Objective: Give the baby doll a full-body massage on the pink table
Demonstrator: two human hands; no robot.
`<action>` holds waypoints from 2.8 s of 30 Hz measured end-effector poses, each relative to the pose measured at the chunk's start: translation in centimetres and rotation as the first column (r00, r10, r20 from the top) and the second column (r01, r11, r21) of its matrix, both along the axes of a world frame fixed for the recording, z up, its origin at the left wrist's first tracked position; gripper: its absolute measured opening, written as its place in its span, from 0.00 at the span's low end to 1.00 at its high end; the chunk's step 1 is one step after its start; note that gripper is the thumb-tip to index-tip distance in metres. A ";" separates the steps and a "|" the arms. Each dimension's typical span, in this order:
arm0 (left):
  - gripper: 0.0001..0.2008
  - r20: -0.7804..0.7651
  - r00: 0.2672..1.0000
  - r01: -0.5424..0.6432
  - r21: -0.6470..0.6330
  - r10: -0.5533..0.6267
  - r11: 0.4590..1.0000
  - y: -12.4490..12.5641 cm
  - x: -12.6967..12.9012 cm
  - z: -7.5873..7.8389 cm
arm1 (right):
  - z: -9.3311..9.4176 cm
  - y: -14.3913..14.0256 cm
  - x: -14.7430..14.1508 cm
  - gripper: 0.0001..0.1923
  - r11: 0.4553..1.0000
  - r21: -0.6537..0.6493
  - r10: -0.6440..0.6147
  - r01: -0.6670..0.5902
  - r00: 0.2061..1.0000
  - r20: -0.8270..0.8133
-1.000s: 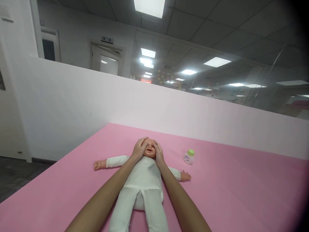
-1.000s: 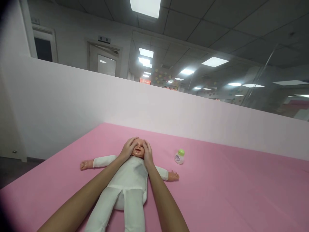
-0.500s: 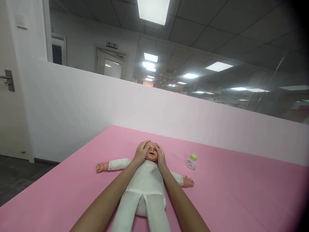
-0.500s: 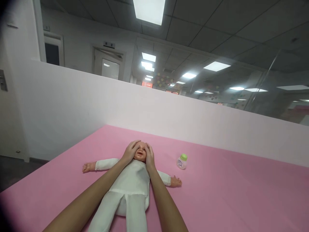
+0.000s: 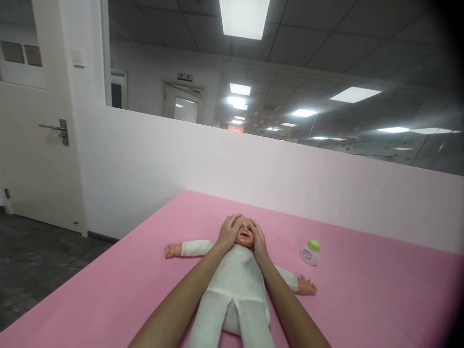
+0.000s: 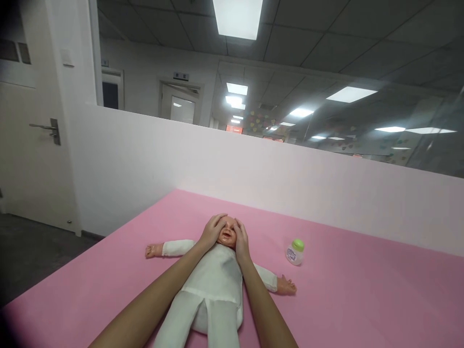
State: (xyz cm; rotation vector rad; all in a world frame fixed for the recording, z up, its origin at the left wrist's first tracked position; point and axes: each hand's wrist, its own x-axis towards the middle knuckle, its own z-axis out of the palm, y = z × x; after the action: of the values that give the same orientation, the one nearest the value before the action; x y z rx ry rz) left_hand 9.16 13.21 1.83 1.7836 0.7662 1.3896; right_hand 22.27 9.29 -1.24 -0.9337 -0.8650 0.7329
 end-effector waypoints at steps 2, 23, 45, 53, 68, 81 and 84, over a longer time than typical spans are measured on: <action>0.16 -0.008 1.000 -0.008 0.011 0.008 1.000 -0.1 0.0 0.0 | -0.1 -0.1 0.1 0.29 1.000 -0.003 -0.016 0.016 0.999 0.035; 0.16 -0.027 1.000 0.000 -0.085 -0.002 0.996 -0.4 -0.1 0.6 | 1.4 -1.1 -0.6 0.27 0.977 -0.004 -0.202 0.211 0.939 0.278; 0.15 0.004 1.000 -0.023 -0.009 0.023 1.000 0.0 0.3 -0.2 | 1.7 -0.9 -0.5 0.30 0.997 -0.062 -0.050 0.053 0.997 0.054; 0.17 -0.010 0.998 -0.054 -0.001 0.054 0.999 -0.8 0.3 -0.7 | 2.0 -1.0 -0.6 0.35 0.978 -0.182 -0.075 0.101 0.987 0.144; 0.19 -0.044 0.997 -0.075 -0.129 0.070 0.989 -2.4 0.4 -0.3 | 1.9 -2.4 -0.8 0.37 0.968 -0.219 -0.075 0.122 0.975 0.211; 0.20 -0.081 0.993 -0.100 -0.132 0.090 0.986 -3.0 0.0 0.1 | 1.2 -2.2 -0.5 0.38 0.976 -0.198 -0.062 0.094 0.985 0.162; 0.19 -0.067 0.994 -0.098 -0.110 0.091 0.989 -2.7 0.1 -0.1 | 0.7 -1.7 -0.3 0.39 0.979 -0.186 -0.064 0.083 0.992 0.108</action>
State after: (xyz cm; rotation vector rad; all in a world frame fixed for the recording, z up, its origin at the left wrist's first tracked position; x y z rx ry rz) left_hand 9.29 10.51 1.72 1.7282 0.9547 1.3290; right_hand 21.98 7.57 -0.50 -1.1758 -0.8547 0.7175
